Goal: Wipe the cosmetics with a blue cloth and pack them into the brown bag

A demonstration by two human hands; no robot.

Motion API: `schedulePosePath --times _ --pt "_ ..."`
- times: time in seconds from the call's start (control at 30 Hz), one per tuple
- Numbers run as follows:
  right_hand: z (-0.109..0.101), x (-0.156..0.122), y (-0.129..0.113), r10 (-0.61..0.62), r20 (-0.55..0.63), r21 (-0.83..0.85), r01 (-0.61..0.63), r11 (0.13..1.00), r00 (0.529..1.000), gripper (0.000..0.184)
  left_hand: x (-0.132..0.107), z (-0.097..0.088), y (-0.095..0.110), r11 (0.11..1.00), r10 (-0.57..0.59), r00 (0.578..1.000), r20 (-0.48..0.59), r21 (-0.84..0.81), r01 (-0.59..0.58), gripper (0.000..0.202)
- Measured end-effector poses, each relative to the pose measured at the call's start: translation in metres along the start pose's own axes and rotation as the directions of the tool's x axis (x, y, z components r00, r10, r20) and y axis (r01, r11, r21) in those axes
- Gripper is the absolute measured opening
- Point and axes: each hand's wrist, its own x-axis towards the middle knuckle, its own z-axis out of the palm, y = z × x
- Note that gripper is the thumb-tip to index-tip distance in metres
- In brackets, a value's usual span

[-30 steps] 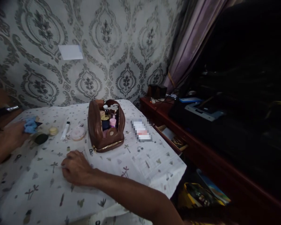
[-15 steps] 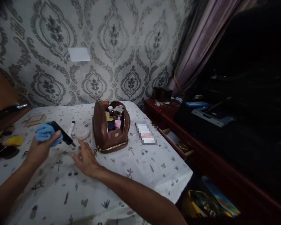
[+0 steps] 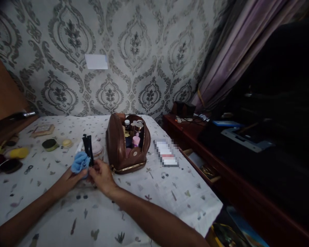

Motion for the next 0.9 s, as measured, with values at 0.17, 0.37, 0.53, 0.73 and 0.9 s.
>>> schedulePosePath --times 0.17,0.37,0.53,0.73,0.9 --pt "0.001 -0.008 -0.005 -0.065 -0.04 -0.111 0.06 0.992 0.997 0.024 -0.001 0.009 0.005 0.993 0.102 0.994 -0.048 0.068 -0.098 0.033" --pt "0.004 -0.015 -0.012 -0.201 -0.042 -0.46 0.16 0.874 0.979 0.007 -0.002 0.01 0.003 0.999 -0.023 0.999 -0.038 0.041 0.024 0.037" --pt "0.006 -0.02 -0.016 -0.23 0.022 -0.589 0.198 0.783 0.973 0.006 0.0 0.004 0.007 0.993 -0.083 0.977 -0.196 -0.095 0.065 0.043" --pt "0.009 -0.023 -0.015 -0.155 0.103 -0.635 0.185 0.75 0.982 0.006 0.008 -0.01 0.007 0.94 -0.245 0.889 -0.387 -0.32 0.119 0.049" --pt "0.005 -0.018 -0.01 -0.15 0.119 -0.545 0.191 0.816 0.982 0.008 0.017 -0.019 0.007 0.88 -0.226 0.872 -0.435 -0.474 -0.008 0.051"
